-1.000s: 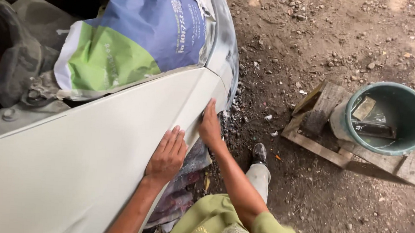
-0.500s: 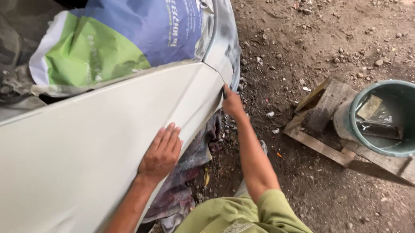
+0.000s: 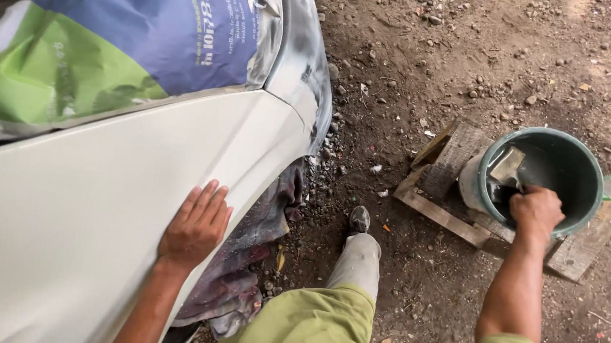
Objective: The recorder uses a sanding block and water from a bucket to sand the exterior body panel of a white car.
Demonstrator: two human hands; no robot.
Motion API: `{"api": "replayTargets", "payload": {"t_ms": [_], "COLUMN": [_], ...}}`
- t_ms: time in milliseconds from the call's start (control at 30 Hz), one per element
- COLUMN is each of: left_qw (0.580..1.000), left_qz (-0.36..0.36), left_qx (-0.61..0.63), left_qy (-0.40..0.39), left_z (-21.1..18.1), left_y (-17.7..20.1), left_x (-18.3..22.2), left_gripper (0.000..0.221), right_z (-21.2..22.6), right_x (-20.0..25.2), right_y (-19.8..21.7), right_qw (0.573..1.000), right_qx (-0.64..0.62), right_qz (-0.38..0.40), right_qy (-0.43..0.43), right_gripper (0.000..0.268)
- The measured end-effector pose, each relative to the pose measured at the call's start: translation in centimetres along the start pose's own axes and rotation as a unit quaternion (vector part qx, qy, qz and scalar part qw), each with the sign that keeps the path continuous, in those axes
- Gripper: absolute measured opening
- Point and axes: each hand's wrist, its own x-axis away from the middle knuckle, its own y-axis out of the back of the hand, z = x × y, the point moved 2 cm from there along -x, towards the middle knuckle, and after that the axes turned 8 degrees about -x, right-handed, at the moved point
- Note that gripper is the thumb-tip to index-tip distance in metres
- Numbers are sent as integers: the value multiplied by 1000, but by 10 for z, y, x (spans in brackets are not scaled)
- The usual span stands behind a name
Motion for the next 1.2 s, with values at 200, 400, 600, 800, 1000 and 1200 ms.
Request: {"api": "replayTargets", "payload": {"t_ms": [200, 400, 600, 800, 1000, 1200], "left_qw": [997, 972, 937, 930, 935, 937], "left_qz": [-9, -114, -164, -106, -104, -129], "left_qx": [68, 69, -39, -177, -184, -176], "left_qy": [41, 194, 307, 306, 285, 273], "left_z": [4, 12, 50, 51, 53, 52], "left_y": [27, 47, 84, 73, 88, 90], "left_x": [-8, 39, 106, 107, 94, 90], "left_gripper": [27, 16, 23, 33, 27, 21], "right_z": [-51, 57, 312, 484, 501, 498], "right_x": [-80, -9, 162, 292, 368, 379], "right_y": [-82, 28, 45, -41, -62, -53], "right_qw": [982, 985, 893, 803, 786, 775], "right_qx": [69, 95, -271, -451, -540, -562], "right_qz": [177, 140, 241, 378, 292, 288], "right_qy": [22, 30, 268, 95, 77, 34], "right_gripper": [42, 30, 65, 65, 79, 90]}}
